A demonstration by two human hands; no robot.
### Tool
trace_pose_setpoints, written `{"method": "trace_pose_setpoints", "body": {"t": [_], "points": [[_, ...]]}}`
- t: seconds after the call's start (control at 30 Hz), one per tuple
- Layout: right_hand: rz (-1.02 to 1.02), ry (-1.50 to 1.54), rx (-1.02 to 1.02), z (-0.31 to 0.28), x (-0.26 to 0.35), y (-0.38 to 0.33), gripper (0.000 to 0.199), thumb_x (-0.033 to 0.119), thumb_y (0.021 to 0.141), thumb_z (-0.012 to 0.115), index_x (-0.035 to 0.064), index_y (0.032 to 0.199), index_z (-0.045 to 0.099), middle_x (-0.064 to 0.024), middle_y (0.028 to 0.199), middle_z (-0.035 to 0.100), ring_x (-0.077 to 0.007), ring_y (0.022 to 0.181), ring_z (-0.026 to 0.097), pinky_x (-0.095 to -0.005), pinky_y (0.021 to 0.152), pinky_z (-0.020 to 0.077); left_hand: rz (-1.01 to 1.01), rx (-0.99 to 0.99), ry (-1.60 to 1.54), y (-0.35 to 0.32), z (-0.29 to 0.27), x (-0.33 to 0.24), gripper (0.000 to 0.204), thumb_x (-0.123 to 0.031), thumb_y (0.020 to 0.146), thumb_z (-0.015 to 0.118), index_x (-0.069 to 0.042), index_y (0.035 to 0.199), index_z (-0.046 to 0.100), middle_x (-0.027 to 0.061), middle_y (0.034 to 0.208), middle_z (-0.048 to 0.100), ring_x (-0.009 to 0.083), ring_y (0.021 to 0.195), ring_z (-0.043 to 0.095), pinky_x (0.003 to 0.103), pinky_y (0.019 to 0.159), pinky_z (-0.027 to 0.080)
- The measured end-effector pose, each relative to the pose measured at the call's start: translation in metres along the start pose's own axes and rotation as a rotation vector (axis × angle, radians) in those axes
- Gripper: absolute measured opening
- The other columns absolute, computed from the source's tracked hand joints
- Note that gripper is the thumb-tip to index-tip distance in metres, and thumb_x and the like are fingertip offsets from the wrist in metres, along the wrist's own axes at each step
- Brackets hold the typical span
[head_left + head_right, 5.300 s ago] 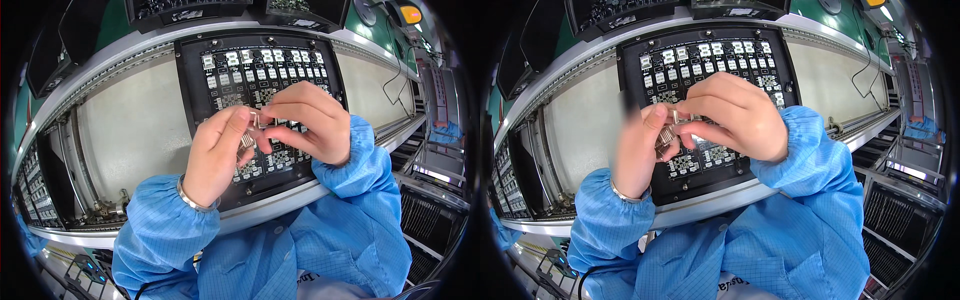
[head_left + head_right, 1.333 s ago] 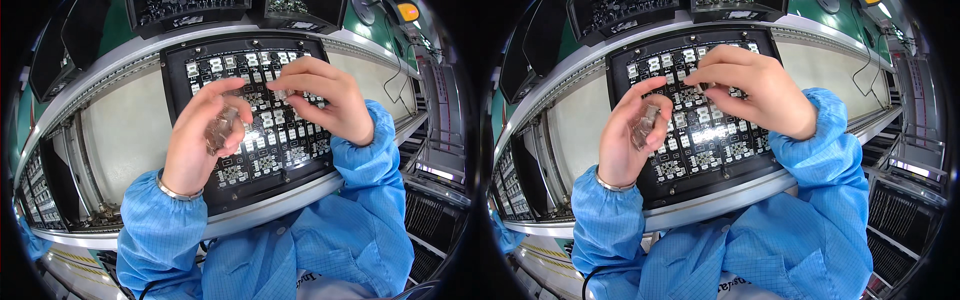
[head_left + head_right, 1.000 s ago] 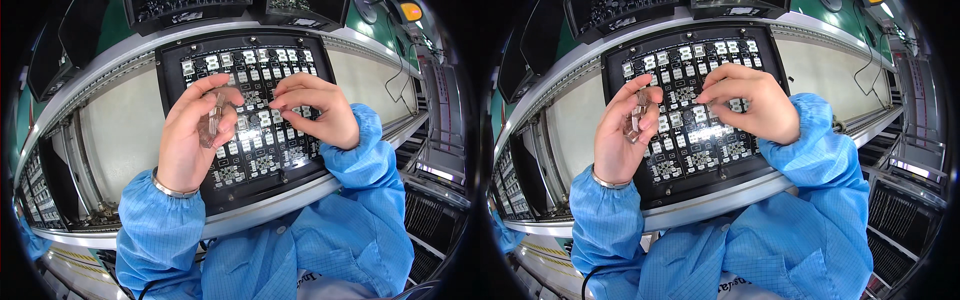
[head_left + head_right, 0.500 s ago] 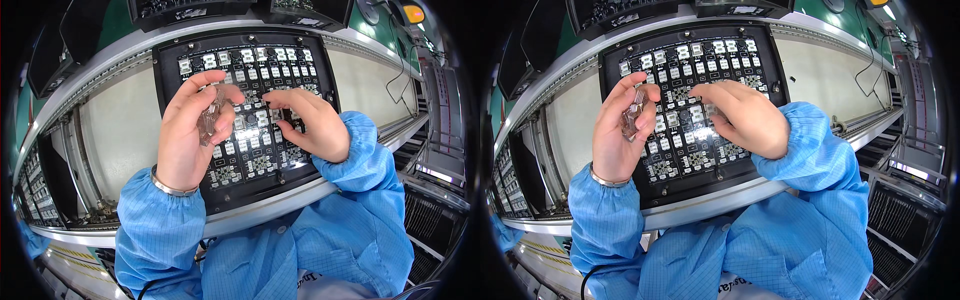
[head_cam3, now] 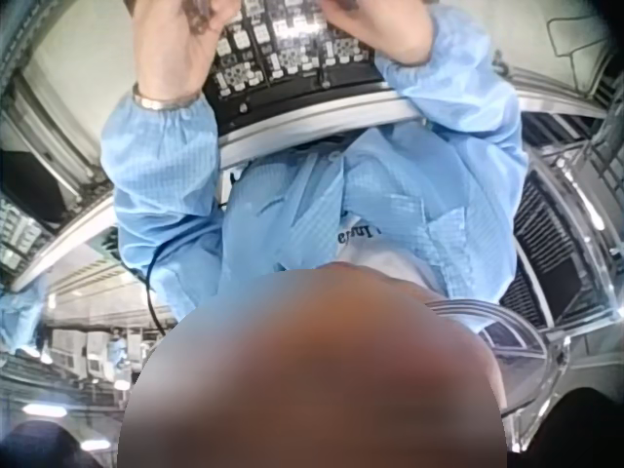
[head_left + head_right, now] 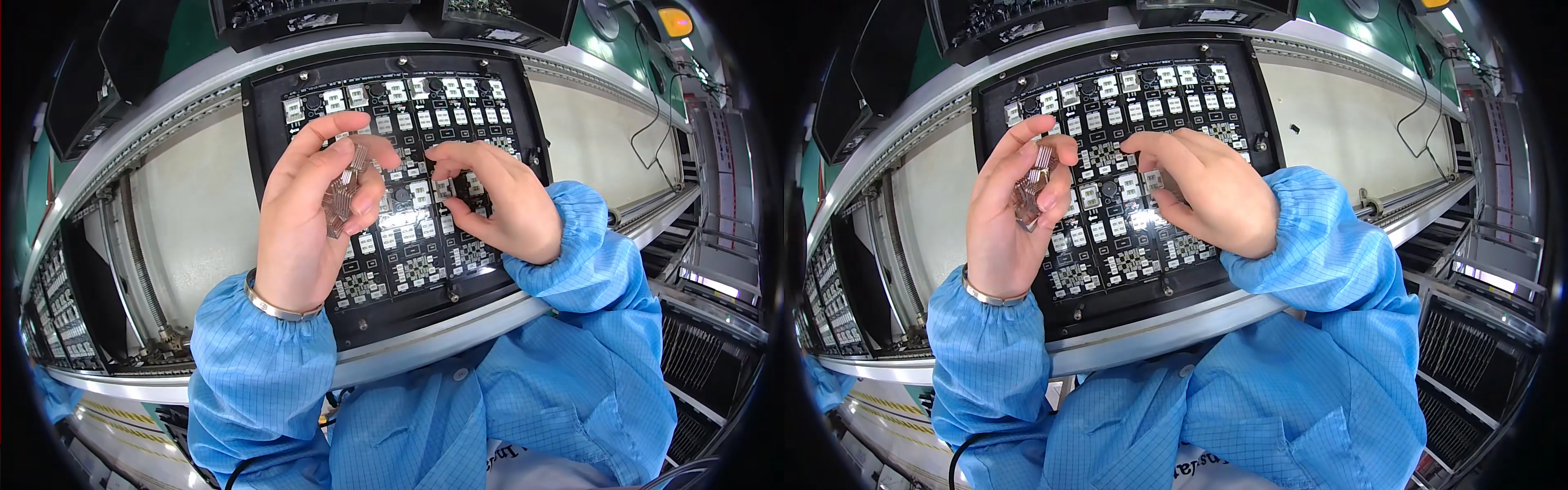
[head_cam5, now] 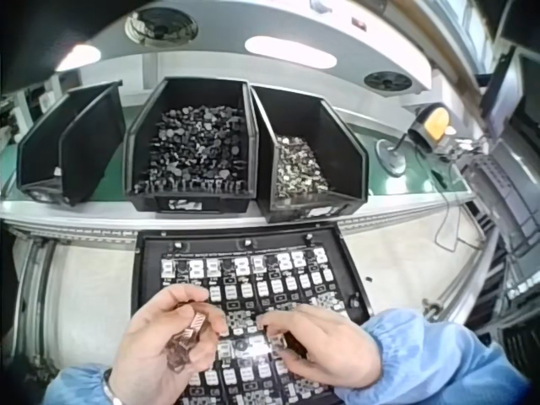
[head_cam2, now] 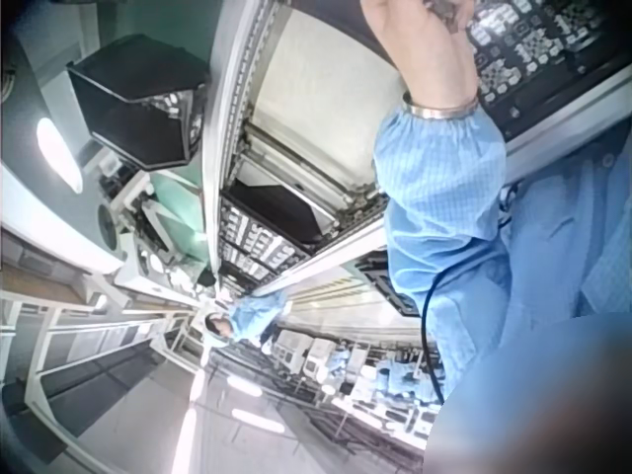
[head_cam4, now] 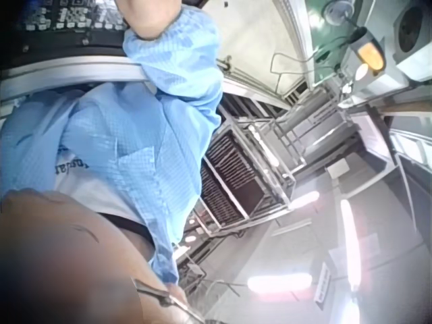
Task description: Manually assembling electronic components onto a grid-like circuit board carrier at an industrial station.
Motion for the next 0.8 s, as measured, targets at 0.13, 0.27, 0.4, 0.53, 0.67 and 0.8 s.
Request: {"method": "trace_pose_setpoints", "body": {"t": [0.13, 0.27, 0.4, 0.53, 0.67, 0.8], "points": [[-0.016, -0.004, -0.001, 0.002, 0.002, 0.001, 0.052, -0.007, 0.068, 0.067, 0.0027, 0.117, 0.051, -0.0093, 0.092, 0.062, -0.0242, 0.087, 0.062, -0.0337, 0.077, 0.0504, 0.001, 0.004, -0.001, 0.0, 0.0, -0.001, 0.025, -0.009, 0.093, 0.041, 0.001, 0.114, 0.048, 0.0156, 0.091, 0.059, 0.0083, 0.058, 0.043, 0.021, 0.048, 0.031], [-0.053, -0.014, -0.01, 0.007, 0.006, 0.002, 0.051, -0.007, 0.068, 0.066, 0.0022, 0.116, 0.052, -0.0098, 0.092, 0.062, -0.0252, 0.086, 0.062, -0.0341, 0.075, 0.0506, 0.003, 0.009, -0.008, -0.003, -0.001, -0.002, 0.025, -0.009, 0.093, 0.041, 0.001, 0.114, 0.048, 0.0153, 0.091, 0.059, 0.0083, 0.058, 0.043, 0.021, 0.048, 0.031], [-0.096, -0.043, -0.032, 0.01, 0.013, 0.001, 0.049, -0.006, 0.068, 0.067, 0.0017, 0.114, 0.054, -0.0107, 0.088, 0.062, -0.0281, 0.08, 0.062, -0.0353, 0.071, 0.0503, 0.009, 0.008, 0.017, -0.005, -0.002, -0.004, 0.024, -0.01, 0.093, 0.042, 0.001, 0.114, 0.048, 0.015, 0.091, 0.059, 0.0082, 0.058, 0.043, 0.021, 0.048, 0.031], [-0.17, -0.169, -0.011, 0.013, 0.022, -0.003, 0.045, -0.003, 0.07, 0.066, 0.0028, 0.113, 0.055, -0.0126, 0.084, 0.062, -0.0301, 0.074, 0.061, -0.0375, 0.065, 0.0492, 0.011, 0.017, -0.004, -0.004, -0.003, -0.005, 0.024, -0.011, 0.093, 0.043, 0.0, 0.114, 0.049, 0.0143, 0.092, 0.059, 0.0086, 0.06, 0.043, 0.021, 0.048, 0.032], [-0.203, -0.244, -0.045, 0.011, 0.02, 0.001, 0.04, 0.001, 0.073, 0.066, 0.006, 0.112, 0.056, -0.0125, 0.084, 0.062, -0.0304, 0.071, 0.06, -0.0382, 0.063, 0.0486, 0.037, 0.018, 0.148, -0.002, 0.001, -0.011, 0.032, -0.017, 0.096, 0.042, 0.001, 0.122, 0.046, 0.012, 0.1, 0.055, 0.0074, 0.064, 0.039, 0.018, 0.052, 0.033], [-0.248, -0.274, -0.054, 0.02, 0.016, 0.004, 0.034, 0.003, 0.075, 0.065, 0.0071, 0.109, 0.059, -0.0102, 0.093, 0.063, -0.0311, 0.08, 0.06, -0.037, 0.071, 0.0481, 0.022, 0.035, -0.007, -0.001, -0.002, -0.011, 0.026, -0.01, 0.094, 0.043, 0.003, 0.115, 0.05, 0.0132, 0.094, 0.057, 0.0118, 0.064, 0.046, 0.023, 0.052, 0.038]]}}
Point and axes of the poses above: each hand's wrist, its own y-axis towards the middle knuckle, its own z-axis out of the palm, x = y × z, the point moved 6 cm from there along y, towards the middle knuckle
